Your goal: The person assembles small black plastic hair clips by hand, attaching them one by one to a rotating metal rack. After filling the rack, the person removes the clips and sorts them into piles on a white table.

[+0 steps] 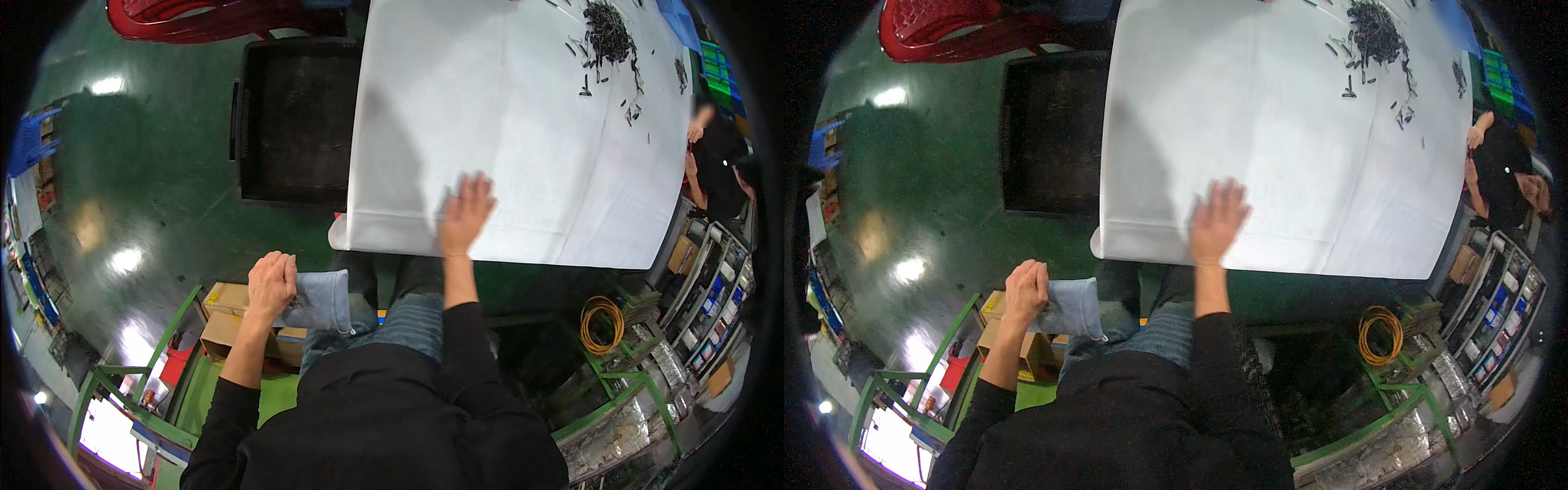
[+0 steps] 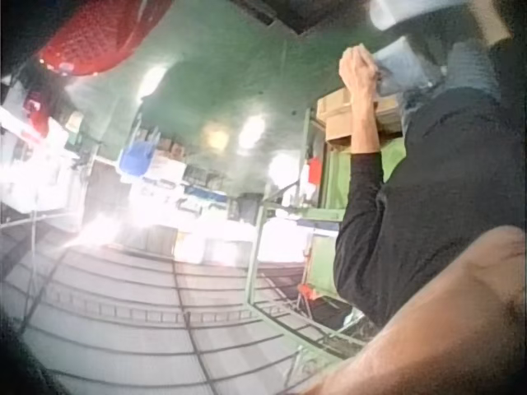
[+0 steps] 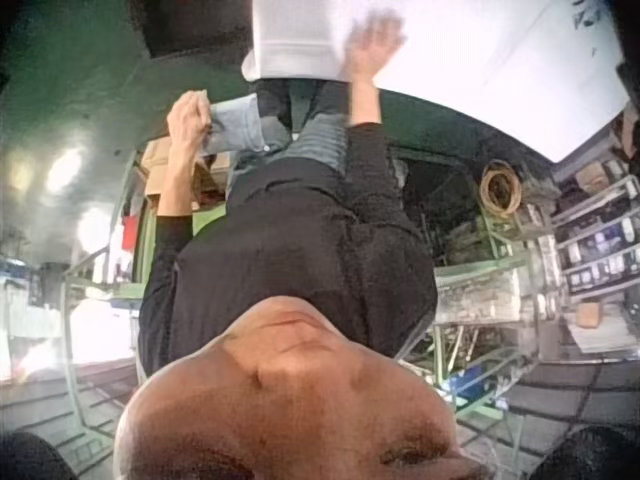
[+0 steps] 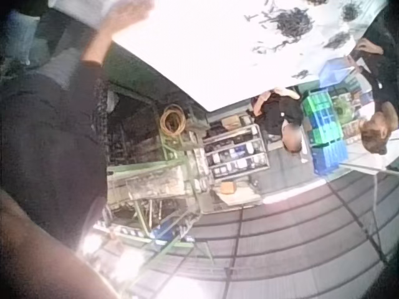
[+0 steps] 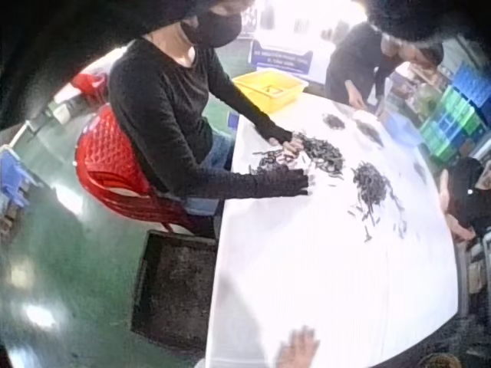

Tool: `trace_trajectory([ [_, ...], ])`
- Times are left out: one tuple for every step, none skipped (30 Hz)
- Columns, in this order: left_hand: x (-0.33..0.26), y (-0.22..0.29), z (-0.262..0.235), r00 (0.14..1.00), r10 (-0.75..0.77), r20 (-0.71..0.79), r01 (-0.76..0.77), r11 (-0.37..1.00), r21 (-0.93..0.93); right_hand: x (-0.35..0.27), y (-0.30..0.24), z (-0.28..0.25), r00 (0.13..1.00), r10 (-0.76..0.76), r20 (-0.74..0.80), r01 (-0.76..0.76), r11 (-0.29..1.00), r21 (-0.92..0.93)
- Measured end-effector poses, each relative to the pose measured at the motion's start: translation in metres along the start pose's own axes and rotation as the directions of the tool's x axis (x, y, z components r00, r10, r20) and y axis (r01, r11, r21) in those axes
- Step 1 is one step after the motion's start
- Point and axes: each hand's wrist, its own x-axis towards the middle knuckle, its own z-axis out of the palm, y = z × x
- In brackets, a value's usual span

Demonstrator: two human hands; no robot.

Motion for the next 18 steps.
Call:
trace_trajectory([
  [-0.002,0.000,0.001,1.000,0.007,-0.002,-0.007,1.000,0.002,0.003,-0.008,-0.004,0.999,-0.017,-0.039,0.018,0.999,0.031],
  [-0.003,-0.001,0.002,1.000,0.008,0.007,-0.008,1.000,0.013,0.007,-0.033,0.012,1.000,-0.020,0.013,0.019,0.996,0.084],
  [-0.004,-0.002,0.004,1.000,0.016,0.001,-0.016,1.000,0.010,0.016,-0.061,0.030,0.997,-0.076,0.011,0.074,0.992,0.103],
  [-0.006,-0.002,0.005,1.000,0.017,0.006,-0.018,1.000,0.017,0.027,-0.092,0.050,0.990,-0.136,-0.037,0.140,0.976,0.169],
  [-0.007,-0.003,0.005,1.000,0.016,0.021,-0.017,0.999,0.031,0.036,-0.125,0.063,0.990,-0.141,0.005,0.135,0.960,0.246],
  [-0.007,-0.003,0.006,1.000,0.021,0.018,-0.022,0.999,0.035,0.049,-0.152,0.073,0.983,-0.183,0.011,0.169,0.928,0.333],
  [-0.007,-0.001,0.007,0.999,0.031,0.029,-0.032,0.998,0.046,0.060,-0.176,0.077,0.975,-0.214,0.062,0.167,0.888,0.428],
  [-0.002,0.001,0.009,0.998,0.049,0.033,-0.051,0.997,0.059,0.072,-0.196,0.076,0.954,-0.263,0.142,0.160,0.850,0.502],
  [0.002,0.003,0.006,0.997,0.052,0.061,-0.057,0.994,0.091,0.077,-0.209,0.067,0.944,-0.329,0.014,0.283,0.832,0.478],
  [0.009,0.007,0.003,0.994,0.075,0.081,-0.082,0.993,0.086,0.081,-0.210,0.052,0.952,-0.289,-0.104,0.301,0.811,0.502],
  [0.016,0.014,0.002,0.988,0.134,0.078,-0.140,0.987,0.078,0.083,-0.208,0.035,0.956,-0.252,-0.150,0.293,0.805,0.515],
  [0.027,0.024,0.001,0.979,0.174,0.103,-0.183,0.980,0.081,0.084,-0.193,0.014,0.968,-0.208,-0.142,0.252,0.799,0.546],
  [0.041,0.037,0.000,0.967,0.217,0.133,-0.231,0.968,0.102,0.084,-0.169,-0.012,0.974,-0.176,-0.144,0.227,0.796,0.562],
  [0.058,0.051,0.000,0.941,0.305,0.147,-0.317,0.945,0.074,0.080,-0.143,-0.041,0.987,-0.119,-0.110,0.159,0.851,0.501],
  [0.076,0.069,0.003,0.918,0.355,0.177,-0.375,0.922,0.095,0.078,-0.117,-0.070,0.997,-0.002,-0.076,0.037,0.882,0.469],
  [0.095,0.091,0.007,0.886,0.416,0.204,-0.441,0.893,0.092,0.068,-0.091,-0.103,0.987,0.147,-0.068,-0.096,0.869,0.486],
  [0.111,0.118,0.013,0.854,0.465,0.232,-0.498,0.860,0.108,0.059,-0.067,-0.138,0.961,0.260,-0.091,-0.191,0.868,0.458],
  [0.128,0.148,0.020,0.782,0.597,0.181,-0.616,0.785,0.070,0.048,-0.048,-0.173,0.933,0.307,-0.185,-0.200,0.873,0.444],
])
